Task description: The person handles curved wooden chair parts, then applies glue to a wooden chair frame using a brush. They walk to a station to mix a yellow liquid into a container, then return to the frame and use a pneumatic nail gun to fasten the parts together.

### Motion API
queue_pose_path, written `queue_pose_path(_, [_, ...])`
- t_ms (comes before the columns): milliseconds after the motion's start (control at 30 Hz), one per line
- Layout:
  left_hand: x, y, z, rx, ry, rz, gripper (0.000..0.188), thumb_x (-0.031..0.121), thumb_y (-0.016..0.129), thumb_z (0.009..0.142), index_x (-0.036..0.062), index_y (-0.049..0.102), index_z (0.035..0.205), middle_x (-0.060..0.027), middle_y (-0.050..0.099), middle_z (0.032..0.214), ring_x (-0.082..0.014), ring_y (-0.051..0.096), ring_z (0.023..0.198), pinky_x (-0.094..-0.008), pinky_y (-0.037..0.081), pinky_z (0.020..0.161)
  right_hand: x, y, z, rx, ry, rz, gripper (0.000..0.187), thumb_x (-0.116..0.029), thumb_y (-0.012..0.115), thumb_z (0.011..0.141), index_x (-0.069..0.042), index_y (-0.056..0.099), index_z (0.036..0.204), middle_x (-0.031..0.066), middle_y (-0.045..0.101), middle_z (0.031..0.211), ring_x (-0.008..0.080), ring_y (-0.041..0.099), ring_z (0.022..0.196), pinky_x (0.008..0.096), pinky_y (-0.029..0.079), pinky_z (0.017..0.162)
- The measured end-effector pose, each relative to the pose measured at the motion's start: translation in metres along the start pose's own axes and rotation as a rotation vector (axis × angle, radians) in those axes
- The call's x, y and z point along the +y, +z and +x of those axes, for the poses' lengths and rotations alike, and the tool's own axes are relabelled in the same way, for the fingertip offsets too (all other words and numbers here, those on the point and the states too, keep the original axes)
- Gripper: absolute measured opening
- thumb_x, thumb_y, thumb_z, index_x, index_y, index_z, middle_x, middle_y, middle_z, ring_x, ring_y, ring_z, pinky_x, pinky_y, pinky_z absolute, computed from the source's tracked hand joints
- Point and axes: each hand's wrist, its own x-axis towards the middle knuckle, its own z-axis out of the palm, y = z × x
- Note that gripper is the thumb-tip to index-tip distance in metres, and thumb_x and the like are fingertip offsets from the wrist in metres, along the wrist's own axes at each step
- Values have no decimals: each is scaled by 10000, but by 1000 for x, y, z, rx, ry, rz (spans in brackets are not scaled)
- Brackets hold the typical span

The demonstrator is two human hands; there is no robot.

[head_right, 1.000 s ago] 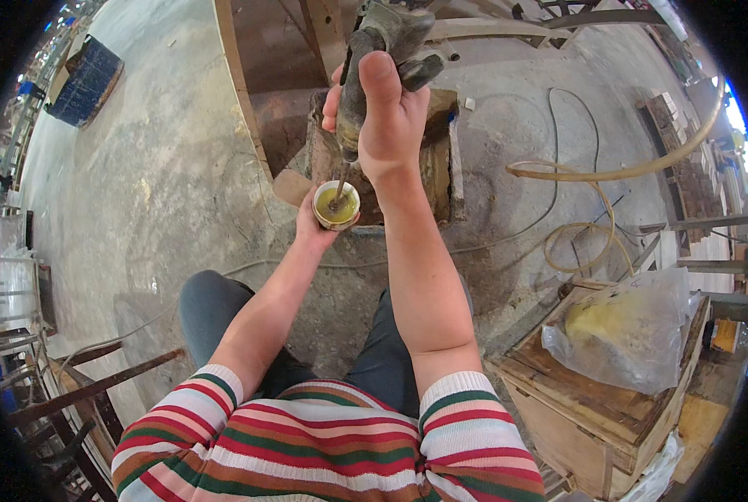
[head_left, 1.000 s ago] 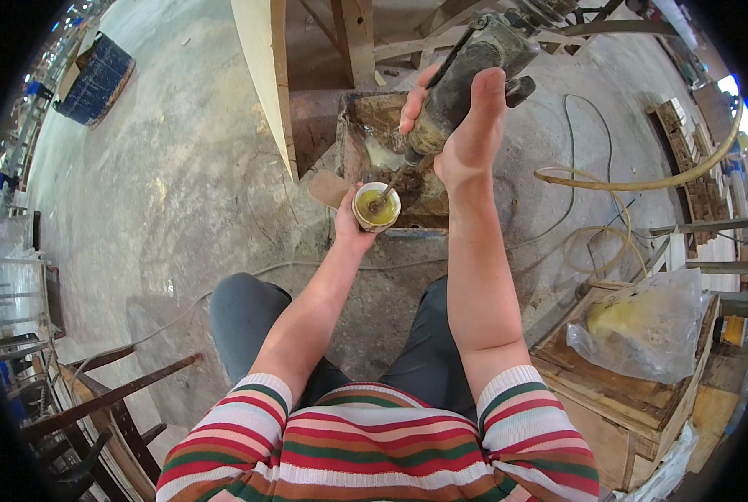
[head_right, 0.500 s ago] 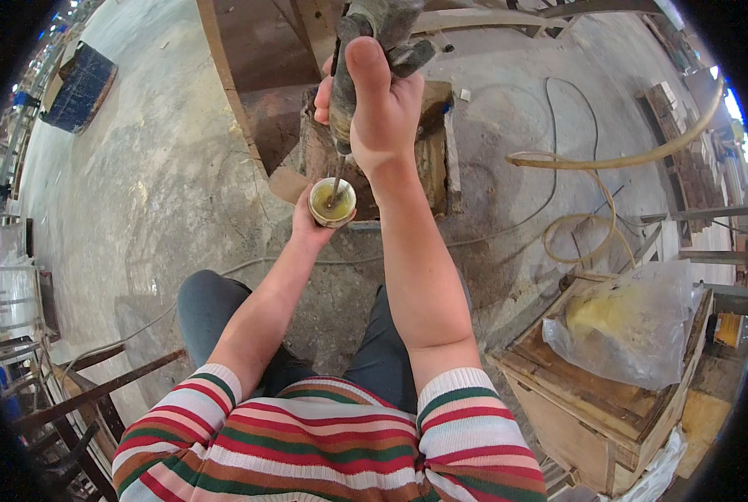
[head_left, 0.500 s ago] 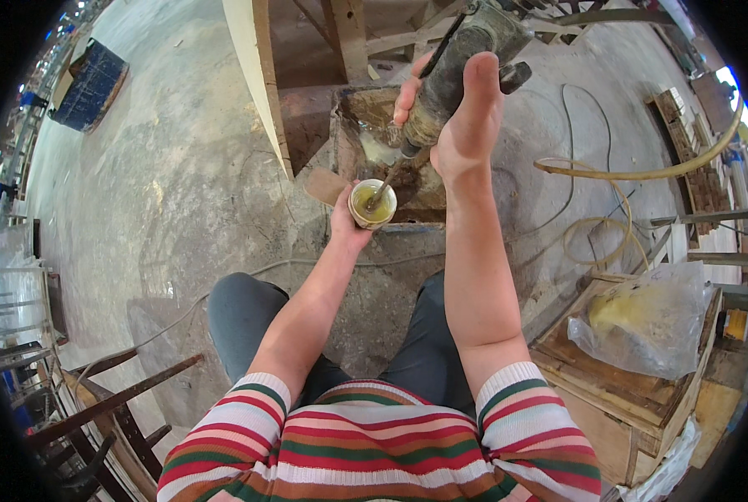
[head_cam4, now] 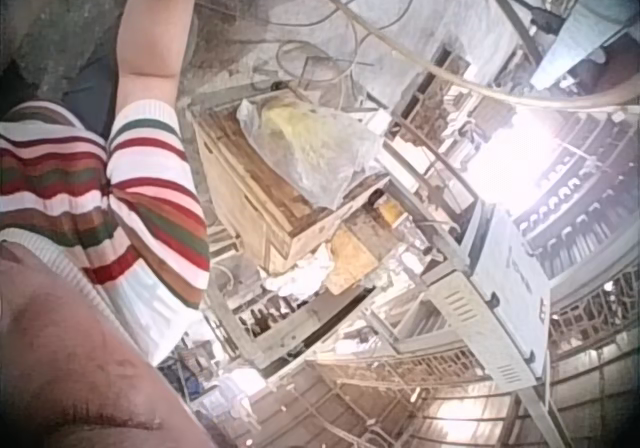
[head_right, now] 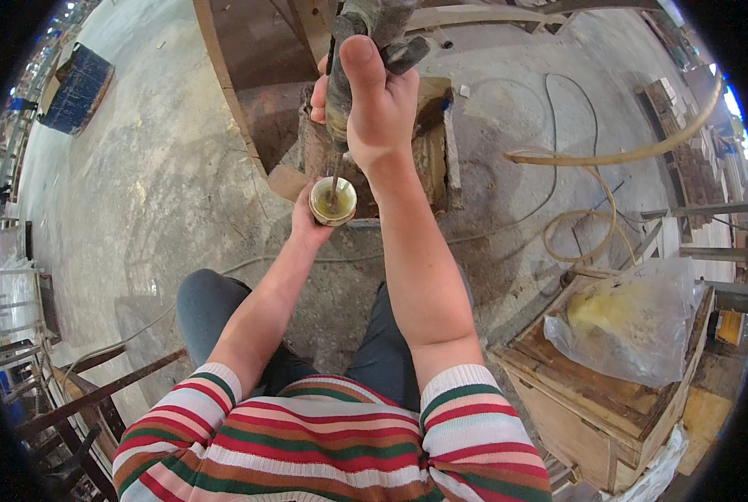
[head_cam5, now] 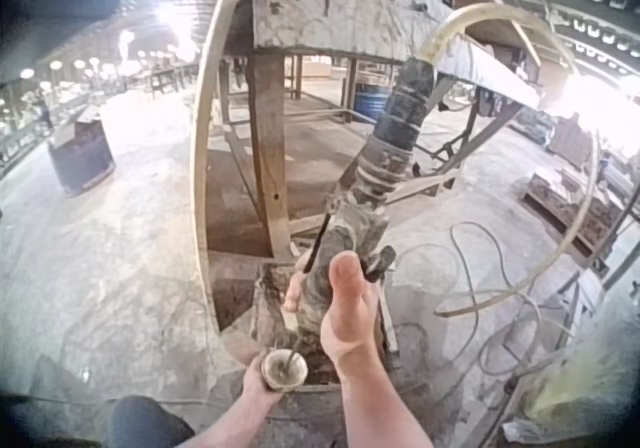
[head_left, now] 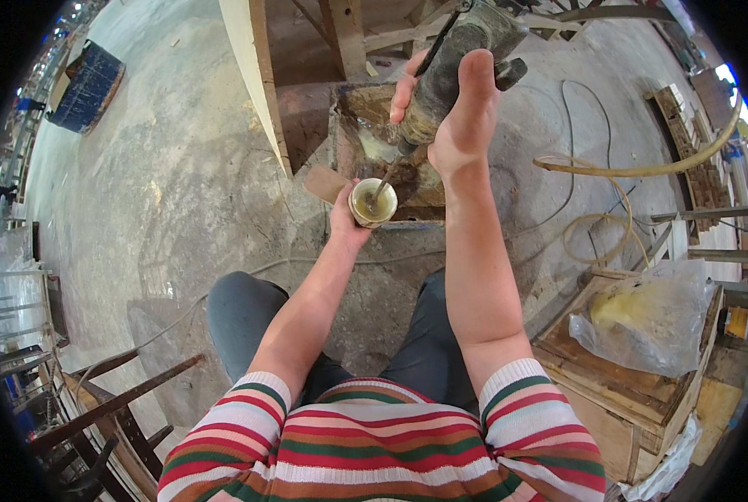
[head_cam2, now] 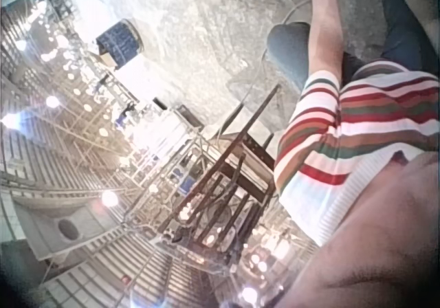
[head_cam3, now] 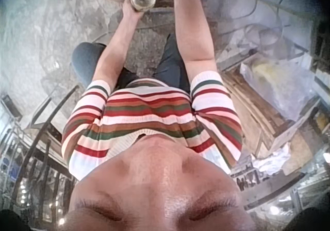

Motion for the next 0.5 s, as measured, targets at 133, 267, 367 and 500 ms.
queue_pose_path(133, [0,4,-2,3,-9,17,246,339,417,929,205,527,1104,-76,544,1159,-324,528,1058,-600,426,849,0,-2,1,-22,-23,-25,690,-668,454,811,14,556,842,118,546,588,200,527,474,309,449,464])
queue_pose_path(267, [-2,9,-5,10,-9,22,244,338,415,930,204,526,1101,-74,543,1160,-320,527,1060,-595,424,856,-1,-3,2,-16,-13,-23,697,-674,452,807,14,555,840,117,546,588,200,528,473,308,452,465])
queue_pose_path(367, [-2,13,-6,17,-31,20,242,331,414,929,203,527,1099,-71,545,1157,-314,528,1058,-589,425,858,-2,-3,3,-22,-15,-30,694,-671,452,809,15,555,839,118,545,584,199,527,471,305,450,462])
queue_pose_path(500, [0,18,-8,8,-42,7,246,330,425,922,198,527,1102,-70,545,1158,-312,528,1060,-586,426,855,-3,-4,6,-17,-23,-28,683,-659,451,817,15,557,838,119,547,581,199,527,468,301,449,461])
